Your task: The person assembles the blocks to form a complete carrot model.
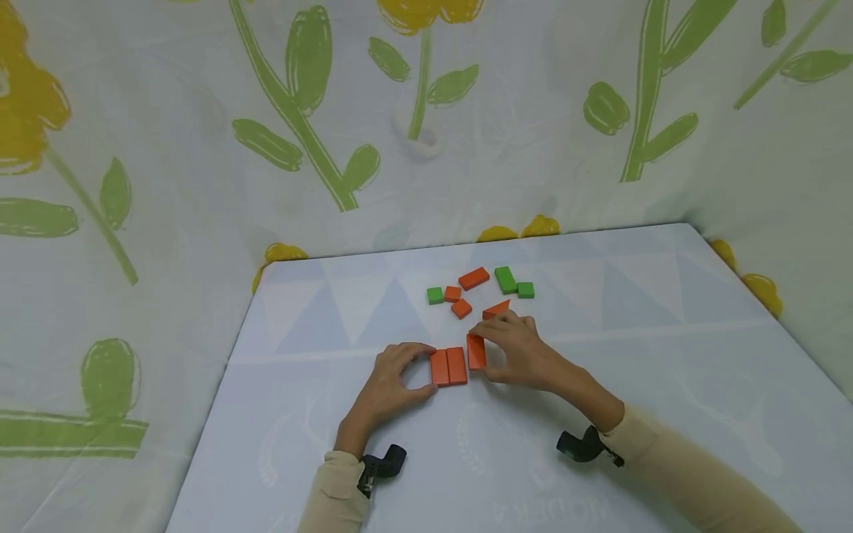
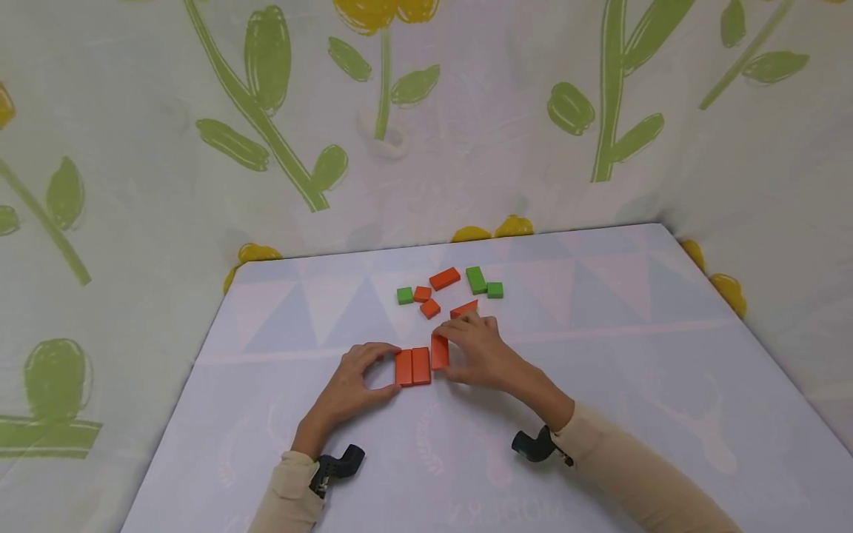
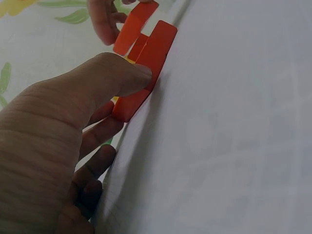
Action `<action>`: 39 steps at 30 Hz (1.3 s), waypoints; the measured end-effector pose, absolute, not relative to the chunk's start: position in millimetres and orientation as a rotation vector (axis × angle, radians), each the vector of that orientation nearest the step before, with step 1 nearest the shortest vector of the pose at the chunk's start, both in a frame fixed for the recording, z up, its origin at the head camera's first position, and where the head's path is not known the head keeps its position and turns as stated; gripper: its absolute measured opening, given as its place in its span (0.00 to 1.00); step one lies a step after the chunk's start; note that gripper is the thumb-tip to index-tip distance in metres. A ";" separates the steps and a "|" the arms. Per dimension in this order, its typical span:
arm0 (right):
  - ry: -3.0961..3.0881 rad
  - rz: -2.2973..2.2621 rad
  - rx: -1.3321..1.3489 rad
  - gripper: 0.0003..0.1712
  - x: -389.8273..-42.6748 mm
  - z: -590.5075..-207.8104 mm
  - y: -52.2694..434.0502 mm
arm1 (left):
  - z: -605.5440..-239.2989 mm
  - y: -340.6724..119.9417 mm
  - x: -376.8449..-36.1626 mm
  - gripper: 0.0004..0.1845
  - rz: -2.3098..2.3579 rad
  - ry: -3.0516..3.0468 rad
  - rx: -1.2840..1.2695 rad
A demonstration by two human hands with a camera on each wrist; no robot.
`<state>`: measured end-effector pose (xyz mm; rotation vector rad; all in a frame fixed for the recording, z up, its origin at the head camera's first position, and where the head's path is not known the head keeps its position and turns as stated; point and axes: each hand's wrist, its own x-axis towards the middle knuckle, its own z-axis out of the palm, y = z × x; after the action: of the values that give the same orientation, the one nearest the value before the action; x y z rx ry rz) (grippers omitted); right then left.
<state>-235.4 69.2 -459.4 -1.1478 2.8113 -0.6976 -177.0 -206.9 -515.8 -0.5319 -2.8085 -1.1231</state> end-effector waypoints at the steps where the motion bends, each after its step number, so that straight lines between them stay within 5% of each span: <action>1: 2.807 -0.691 -1.147 0.34 -234.4 -460.7 68.8 | -515.9 -207.0 -177.1 0.29 -1.122 -2.807 -0.532; 24: 2.760 -0.655 -1.118 0.35 -234.0 -472.3 63.3 | -515.4 -206.8 -177.1 0.29 -1.093 -2.856 -0.500; 39: 2.953 -0.603 -1.063 0.26 -302.1 -451.7 37.3 | -515.7 -207.8 -176.4 0.29 -1.123 -2.843 -0.495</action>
<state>-302.1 37.3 -451.7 -1.0630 2.9535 -0.6029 -176.4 -207.8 -515.7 -0.4954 -2.8434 -1.1228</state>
